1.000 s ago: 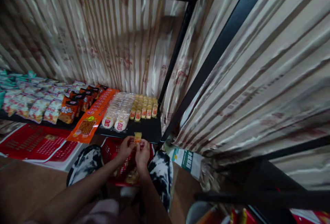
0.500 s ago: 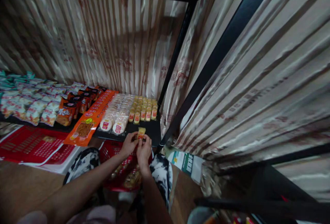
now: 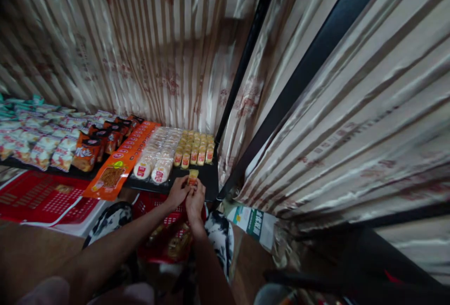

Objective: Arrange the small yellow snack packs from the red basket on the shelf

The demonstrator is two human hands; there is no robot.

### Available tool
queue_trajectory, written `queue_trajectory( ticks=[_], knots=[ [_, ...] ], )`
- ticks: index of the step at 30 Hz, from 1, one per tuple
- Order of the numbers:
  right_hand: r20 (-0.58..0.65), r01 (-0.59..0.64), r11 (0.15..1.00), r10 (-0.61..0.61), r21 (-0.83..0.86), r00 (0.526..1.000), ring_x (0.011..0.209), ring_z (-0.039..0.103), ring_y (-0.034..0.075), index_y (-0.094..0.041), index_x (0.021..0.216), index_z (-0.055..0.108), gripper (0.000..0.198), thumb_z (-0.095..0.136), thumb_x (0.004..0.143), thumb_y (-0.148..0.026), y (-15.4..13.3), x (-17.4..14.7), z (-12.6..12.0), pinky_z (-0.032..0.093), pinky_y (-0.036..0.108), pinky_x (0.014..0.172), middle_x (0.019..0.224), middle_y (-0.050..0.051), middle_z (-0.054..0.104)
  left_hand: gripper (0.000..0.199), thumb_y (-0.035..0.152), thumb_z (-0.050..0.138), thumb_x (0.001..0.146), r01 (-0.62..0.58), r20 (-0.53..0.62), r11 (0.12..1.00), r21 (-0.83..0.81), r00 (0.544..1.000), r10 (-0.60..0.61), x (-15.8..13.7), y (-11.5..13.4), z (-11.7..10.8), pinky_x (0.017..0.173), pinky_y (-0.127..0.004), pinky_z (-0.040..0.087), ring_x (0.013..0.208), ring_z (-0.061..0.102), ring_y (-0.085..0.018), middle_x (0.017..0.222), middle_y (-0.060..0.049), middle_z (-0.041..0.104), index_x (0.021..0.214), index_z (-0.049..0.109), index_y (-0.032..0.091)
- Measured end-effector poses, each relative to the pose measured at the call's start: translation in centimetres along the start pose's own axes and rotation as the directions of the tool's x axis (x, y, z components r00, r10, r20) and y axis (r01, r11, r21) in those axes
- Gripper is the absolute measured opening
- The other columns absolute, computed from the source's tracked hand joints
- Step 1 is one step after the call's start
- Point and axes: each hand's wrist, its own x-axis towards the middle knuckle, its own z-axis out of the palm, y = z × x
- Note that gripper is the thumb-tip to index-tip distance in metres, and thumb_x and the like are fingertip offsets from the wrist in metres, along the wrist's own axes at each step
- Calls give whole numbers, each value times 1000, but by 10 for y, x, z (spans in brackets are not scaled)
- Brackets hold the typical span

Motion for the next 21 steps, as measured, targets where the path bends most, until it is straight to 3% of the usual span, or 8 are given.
queue_trajectory(
  ticks=[7, 12, 21],
  knots=[
    [-2, 29, 999, -30, -32, 1000, 86, 61, 19, -16, 119, 57, 49, 40, 73, -13, 4, 9, 6, 50, 34, 81, 103, 11, 58, 43, 9, 53, 71, 6, 7, 1000, 0, 1000, -6, 13, 3, 3, 90, -27, 43, 95, 55, -17, 103, -7, 59, 112, 61, 15],
    [-12, 37, 999, -37, -38, 999, 84, 61, 19, -16, 119, 58, 47, 42, 75, -16, 7, 20, 11, 50, 33, 79, 100, 11, 58, 45, 10, 53, 72, 30, 17, 999, 9, 999, -31, 22, 7, 6, 91, -28, 42, 99, 56, -19, 111, -12, 58, 117, 57, 11],
    [-43, -22, 999, 24, 40, 999, 81, 60, 16, -15, 121, 55, 48, 43, 75, -17, 17, 41, 26, 52, 30, 76, 100, 10, 56, 37, 13, 53, 76, -6, 1, 1000, -6, 1000, 6, 34, 9, 12, 91, -31, 43, 100, 57, -19, 114, -13, 60, 113, 58, 11]
  ],
)
